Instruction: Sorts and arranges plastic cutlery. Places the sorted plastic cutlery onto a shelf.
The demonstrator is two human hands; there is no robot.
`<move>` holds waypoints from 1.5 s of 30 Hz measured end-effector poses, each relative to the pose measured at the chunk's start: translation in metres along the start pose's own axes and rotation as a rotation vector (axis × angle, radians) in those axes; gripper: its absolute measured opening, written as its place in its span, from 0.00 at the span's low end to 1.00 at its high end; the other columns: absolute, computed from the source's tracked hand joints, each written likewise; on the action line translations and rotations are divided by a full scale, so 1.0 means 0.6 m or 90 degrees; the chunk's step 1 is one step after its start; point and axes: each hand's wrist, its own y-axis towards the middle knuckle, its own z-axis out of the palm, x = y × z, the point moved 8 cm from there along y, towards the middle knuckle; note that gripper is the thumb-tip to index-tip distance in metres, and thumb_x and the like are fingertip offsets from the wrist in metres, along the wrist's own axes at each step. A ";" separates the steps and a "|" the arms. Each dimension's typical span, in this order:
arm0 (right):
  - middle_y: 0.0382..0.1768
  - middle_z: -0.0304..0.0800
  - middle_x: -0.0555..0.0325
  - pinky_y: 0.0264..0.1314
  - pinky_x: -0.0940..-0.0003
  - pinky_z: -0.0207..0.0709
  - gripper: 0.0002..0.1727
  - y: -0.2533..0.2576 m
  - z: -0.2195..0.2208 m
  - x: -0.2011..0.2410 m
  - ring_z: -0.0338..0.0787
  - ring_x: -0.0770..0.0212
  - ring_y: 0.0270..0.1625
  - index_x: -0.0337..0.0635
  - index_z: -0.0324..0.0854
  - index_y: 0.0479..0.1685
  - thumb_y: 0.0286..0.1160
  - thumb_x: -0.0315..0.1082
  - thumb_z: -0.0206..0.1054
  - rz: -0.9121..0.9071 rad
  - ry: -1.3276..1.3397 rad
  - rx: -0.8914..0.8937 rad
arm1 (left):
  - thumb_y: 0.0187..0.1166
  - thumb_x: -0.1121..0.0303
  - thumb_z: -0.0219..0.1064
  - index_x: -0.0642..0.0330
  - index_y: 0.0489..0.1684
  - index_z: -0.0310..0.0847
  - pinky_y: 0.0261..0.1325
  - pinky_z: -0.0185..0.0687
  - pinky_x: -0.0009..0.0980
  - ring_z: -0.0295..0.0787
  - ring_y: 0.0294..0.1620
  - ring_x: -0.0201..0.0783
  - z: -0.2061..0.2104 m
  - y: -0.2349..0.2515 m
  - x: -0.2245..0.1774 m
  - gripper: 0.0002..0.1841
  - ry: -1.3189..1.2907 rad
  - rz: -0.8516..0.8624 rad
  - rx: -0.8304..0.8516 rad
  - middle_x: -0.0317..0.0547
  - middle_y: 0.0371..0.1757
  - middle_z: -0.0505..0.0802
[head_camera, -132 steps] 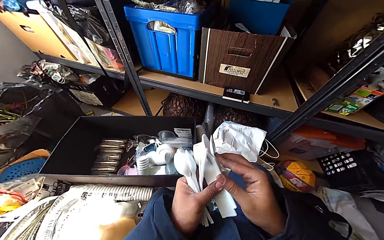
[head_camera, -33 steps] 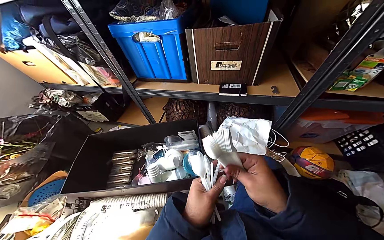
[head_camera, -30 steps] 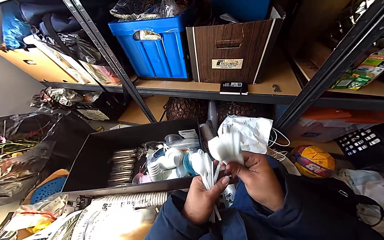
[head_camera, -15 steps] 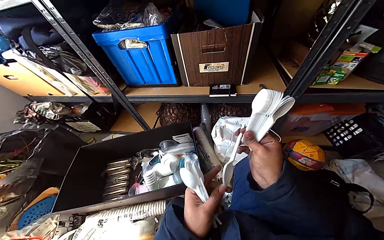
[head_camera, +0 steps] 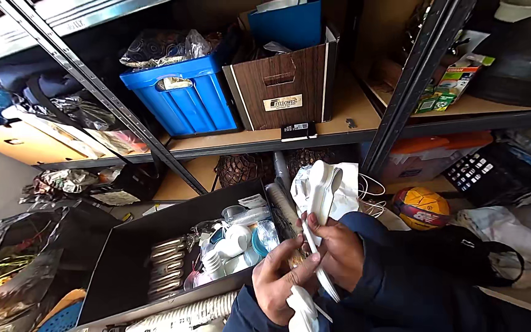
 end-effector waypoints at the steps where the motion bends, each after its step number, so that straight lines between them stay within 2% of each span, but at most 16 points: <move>1: 0.40 0.93 0.49 0.34 0.68 0.90 0.11 -0.004 0.003 -0.005 0.93 0.61 0.32 0.31 0.78 0.57 0.89 0.31 0.60 0.005 -0.014 0.018 | 0.74 0.65 0.78 0.45 0.61 0.90 0.54 0.93 0.30 0.94 0.54 0.35 0.001 0.005 -0.004 0.17 -0.008 0.030 0.016 0.46 0.67 0.90; 4: 0.41 0.93 0.49 0.42 0.64 0.91 0.11 -0.011 0.003 -0.024 0.94 0.59 0.37 0.32 0.79 0.57 0.89 0.32 0.60 0.053 -0.083 0.079 | 0.79 0.65 0.72 0.54 0.59 0.89 0.52 0.94 0.33 0.96 0.50 0.38 -0.001 0.004 -0.005 0.13 -0.021 0.056 0.024 0.45 0.54 0.97; 6: 0.41 0.94 0.49 0.40 0.61 0.92 0.10 -0.011 -0.005 -0.039 0.96 0.57 0.38 0.34 0.80 0.56 0.88 0.32 0.61 0.098 -0.144 0.120 | 0.79 0.63 0.72 0.59 0.60 0.87 0.58 0.94 0.35 0.96 0.53 0.38 -0.013 -0.005 0.013 0.16 -0.076 -0.059 0.000 0.46 0.53 0.96; 9: 0.38 0.96 0.48 0.37 0.60 0.92 0.10 -0.011 -0.020 -0.053 0.96 0.55 0.34 0.35 0.80 0.56 0.89 0.32 0.61 0.117 -0.209 0.158 | 0.77 0.66 0.74 0.60 0.64 0.85 0.54 0.93 0.29 0.95 0.51 0.33 -0.033 -0.016 0.049 0.18 -0.244 -0.278 -0.157 0.43 0.54 0.96; 12: 0.34 0.94 0.50 0.28 0.66 0.88 0.11 -0.014 -0.030 -0.050 0.93 0.59 0.29 0.35 0.80 0.58 0.87 0.32 0.62 0.076 -0.267 0.200 | 0.76 0.73 0.71 0.73 0.60 0.82 0.27 0.85 0.20 0.92 0.29 0.28 -0.048 -0.038 0.082 0.17 -0.320 -0.410 -0.310 0.51 0.49 0.98; 15: 0.32 0.93 0.53 0.21 0.69 0.84 0.12 -0.019 -0.030 -0.036 0.91 0.61 0.26 0.36 0.81 0.58 0.84 0.33 0.64 -0.014 -0.329 0.213 | 0.77 0.74 0.69 0.75 0.59 0.82 0.22 0.82 0.20 0.90 0.24 0.28 -0.055 -0.051 0.095 0.16 -0.309 -0.481 -0.332 0.54 0.47 0.98; 19: 0.31 0.94 0.57 0.21 0.71 0.83 0.09 -0.021 -0.029 -0.003 0.90 0.65 0.25 0.37 0.85 0.51 0.80 0.33 0.67 -0.183 -0.432 0.228 | 0.79 0.76 0.68 0.77 0.59 0.84 0.23 0.82 0.20 0.91 0.27 0.29 -0.069 -0.043 0.089 0.15 -0.265 -0.500 -0.335 0.55 0.46 0.98; 22: 0.31 0.95 0.59 0.24 0.72 0.84 0.08 -0.024 -0.019 0.013 0.91 0.66 0.26 0.39 0.86 0.48 0.80 0.34 0.68 -0.224 -0.474 0.252 | 0.74 0.78 0.71 0.78 0.55 0.84 0.36 0.92 0.27 0.97 0.38 0.37 -0.061 -0.035 0.089 0.14 -0.278 -0.516 -0.288 0.57 0.47 0.97; 23: 0.32 0.95 0.60 0.26 0.72 0.84 0.08 -0.028 -0.013 0.014 0.91 0.67 0.27 0.39 0.86 0.47 0.80 0.34 0.68 -0.242 -0.497 0.262 | 0.73 0.78 0.72 0.76 0.51 0.85 0.36 0.92 0.28 0.95 0.34 0.35 -0.053 -0.035 0.088 0.12 -0.295 -0.538 -0.276 0.55 0.43 0.97; 25: 0.31 0.94 0.64 0.29 0.72 0.86 0.07 -0.032 -0.005 0.013 0.91 0.69 0.28 0.43 0.88 0.45 0.80 0.35 0.68 -0.303 -0.574 0.249 | 0.71 0.78 0.73 0.73 0.42 0.87 0.24 0.85 0.25 0.85 0.18 0.30 -0.036 -0.038 0.086 0.08 -0.324 -0.583 -0.275 0.49 0.31 0.95; 29: 0.36 0.93 0.64 0.32 0.69 0.89 0.08 -0.031 -0.001 0.014 0.90 0.69 0.30 0.46 0.89 0.44 0.79 0.38 0.68 -0.390 -0.675 0.223 | 0.69 0.80 0.75 0.77 0.45 0.86 0.26 0.86 0.25 0.86 0.20 0.31 -0.034 -0.037 0.079 0.10 -0.377 -0.560 -0.308 0.55 0.36 0.96; 31: 0.40 0.92 0.63 0.33 0.70 0.89 0.09 -0.033 0.001 0.010 0.90 0.69 0.31 0.46 0.90 0.47 0.80 0.38 0.67 -0.381 -0.684 0.249 | 0.68 0.80 0.76 0.76 0.43 0.87 0.25 0.86 0.25 0.86 0.19 0.30 -0.036 -0.038 0.080 0.10 -0.367 -0.574 -0.318 0.54 0.35 0.96; 36: 0.32 0.93 0.67 0.36 0.65 0.89 0.15 -0.032 0.000 -0.002 0.92 0.70 0.32 0.49 0.86 0.57 0.83 0.46 0.65 -0.383 -0.766 0.259 | 0.74 0.77 0.73 0.75 0.45 0.86 0.24 0.85 0.24 0.83 0.18 0.28 -0.022 -0.035 0.073 0.09 -0.393 -0.551 -0.307 0.49 0.31 0.94; 39: 0.37 0.96 0.65 0.45 0.60 0.92 0.21 -0.037 0.002 -0.013 0.95 0.69 0.39 0.46 0.85 0.63 0.82 0.50 0.67 -0.394 -0.795 0.278 | 0.78 0.74 0.70 0.74 0.45 0.87 0.21 0.83 0.23 0.82 0.16 0.27 -0.015 -0.038 0.068 0.09 -0.387 -0.550 -0.332 0.46 0.27 0.93; 41: 0.40 0.96 0.64 0.50 0.58 0.91 0.23 -0.040 0.003 -0.024 0.95 0.69 0.45 0.45 0.84 0.62 0.80 0.52 0.68 -0.381 -0.799 0.298 | 0.81 0.71 0.68 0.73 0.45 0.88 0.19 0.82 0.23 0.80 0.14 0.27 -0.009 -0.039 0.066 0.10 -0.387 -0.563 -0.336 0.43 0.23 0.91; 45: 0.43 0.97 0.65 0.55 0.66 0.91 0.18 -0.037 0.001 -0.039 0.95 0.73 0.48 0.43 0.86 0.57 0.78 0.45 0.72 -0.335 -0.727 0.339 | 0.83 0.71 0.65 0.73 0.44 0.87 0.23 0.85 0.26 0.81 0.14 0.28 0.000 -0.039 0.067 0.10 -0.386 -0.556 -0.328 0.43 0.21 0.90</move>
